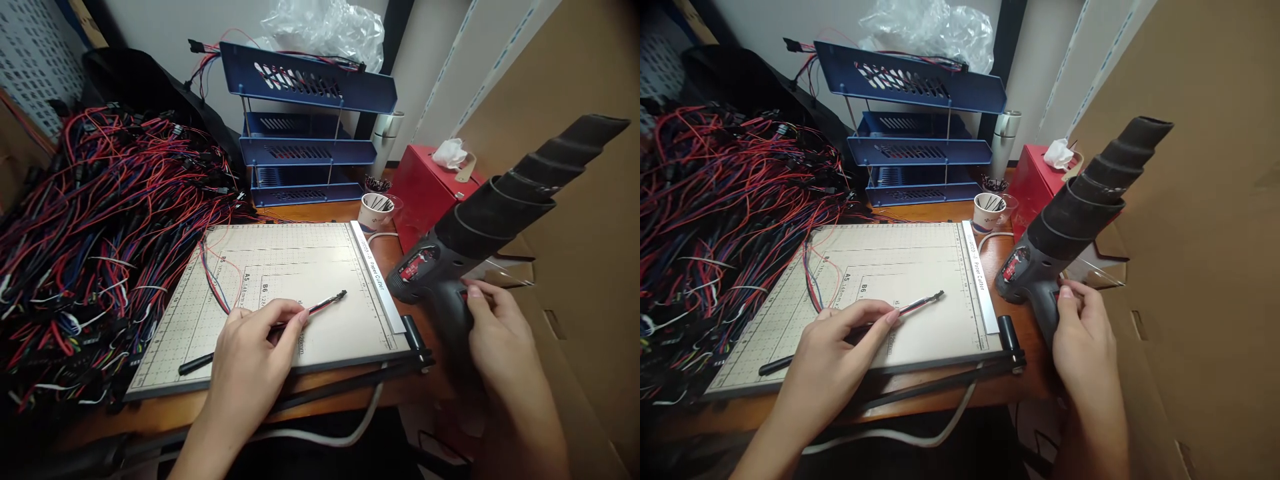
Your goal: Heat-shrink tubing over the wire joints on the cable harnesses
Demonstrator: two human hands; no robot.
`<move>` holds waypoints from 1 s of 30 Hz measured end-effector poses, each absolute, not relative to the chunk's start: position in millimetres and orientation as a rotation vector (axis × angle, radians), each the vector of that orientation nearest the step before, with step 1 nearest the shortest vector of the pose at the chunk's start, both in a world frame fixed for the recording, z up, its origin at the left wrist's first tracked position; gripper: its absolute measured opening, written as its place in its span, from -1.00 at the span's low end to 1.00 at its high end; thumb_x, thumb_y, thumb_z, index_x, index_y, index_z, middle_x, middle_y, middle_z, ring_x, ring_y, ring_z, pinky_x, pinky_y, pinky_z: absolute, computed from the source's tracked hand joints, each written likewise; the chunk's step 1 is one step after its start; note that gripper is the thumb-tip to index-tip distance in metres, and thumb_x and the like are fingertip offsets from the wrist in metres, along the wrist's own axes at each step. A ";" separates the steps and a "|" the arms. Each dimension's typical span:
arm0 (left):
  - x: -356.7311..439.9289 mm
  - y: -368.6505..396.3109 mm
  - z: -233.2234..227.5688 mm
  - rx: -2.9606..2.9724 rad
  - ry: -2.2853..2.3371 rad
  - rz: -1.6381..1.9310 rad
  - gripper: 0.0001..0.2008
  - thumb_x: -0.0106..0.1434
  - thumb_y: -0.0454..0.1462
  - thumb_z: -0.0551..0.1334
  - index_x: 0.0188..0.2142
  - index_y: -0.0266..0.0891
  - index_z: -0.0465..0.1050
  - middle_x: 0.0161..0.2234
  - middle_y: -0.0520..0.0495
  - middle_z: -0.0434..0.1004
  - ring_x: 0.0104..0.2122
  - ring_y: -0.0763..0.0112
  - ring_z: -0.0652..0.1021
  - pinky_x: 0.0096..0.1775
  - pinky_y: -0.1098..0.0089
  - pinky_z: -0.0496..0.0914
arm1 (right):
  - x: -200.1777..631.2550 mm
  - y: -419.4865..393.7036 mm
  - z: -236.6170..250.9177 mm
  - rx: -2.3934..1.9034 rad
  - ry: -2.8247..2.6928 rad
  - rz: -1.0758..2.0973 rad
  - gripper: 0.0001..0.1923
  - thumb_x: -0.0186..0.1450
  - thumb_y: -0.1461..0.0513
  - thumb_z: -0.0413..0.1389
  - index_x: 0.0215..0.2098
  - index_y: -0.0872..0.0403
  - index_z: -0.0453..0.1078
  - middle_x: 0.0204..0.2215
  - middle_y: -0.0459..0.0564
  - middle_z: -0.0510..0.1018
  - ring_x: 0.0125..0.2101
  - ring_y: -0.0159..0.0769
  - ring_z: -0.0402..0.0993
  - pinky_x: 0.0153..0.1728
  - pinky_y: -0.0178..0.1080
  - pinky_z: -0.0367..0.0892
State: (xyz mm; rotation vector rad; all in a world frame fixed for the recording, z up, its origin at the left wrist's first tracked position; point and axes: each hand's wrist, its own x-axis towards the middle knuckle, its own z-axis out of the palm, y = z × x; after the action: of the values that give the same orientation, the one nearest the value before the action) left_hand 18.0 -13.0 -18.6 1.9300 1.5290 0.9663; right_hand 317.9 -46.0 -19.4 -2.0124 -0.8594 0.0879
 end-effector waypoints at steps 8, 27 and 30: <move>20.3 -12.2 -17.8 1.951 1.535 1.066 -0.82 0.40 -0.11 0.26 -0.27 -0.02 0.64 -0.30 0.15 0.76 -0.39 0.29 0.64 -0.19 0.23 0.27 | 255.9 -34.9 10.5 -0.780 -0.401 1.073 -0.49 0.28 -0.18 0.30 -0.19 0.09 0.49 -0.32 0.02 0.54 -0.61 -0.46 0.28 -0.75 -0.40 0.22; 24.4 -9.7 -17.8 1.707 1.789 1.153 -0.78 0.36 -0.07 0.27 -0.28 -0.08 0.64 -0.33 -0.02 0.77 -0.32 0.14 0.70 -0.12 0.17 0.46 | 216.2 -12.5 26.4 -0.756 -0.430 1.013 -0.41 0.41 -0.24 0.05 0.07 0.01 0.47 -0.31 -0.01 0.50 -0.55 -0.40 0.37 -0.71 -0.43 0.27; 24.8 -8.3 -17.8 1.685 1.793 1.152 -0.78 0.34 -0.08 0.27 -0.28 -0.09 0.64 -0.31 -0.03 0.77 -0.30 0.13 0.71 -0.13 0.17 0.50 | 208.2 -18.5 26.7 -0.859 -0.684 0.740 -0.37 0.51 -0.21 -0.19 0.23 -0.08 0.43 -0.26 0.03 0.53 -0.47 -0.26 0.47 -0.57 -0.28 0.39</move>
State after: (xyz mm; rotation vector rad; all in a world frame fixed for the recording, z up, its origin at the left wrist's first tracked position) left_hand 24.8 -8.3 -17.8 1.6847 1.7931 1.1520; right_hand 208.2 -18.5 26.7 -0.8587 -0.6836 0.7401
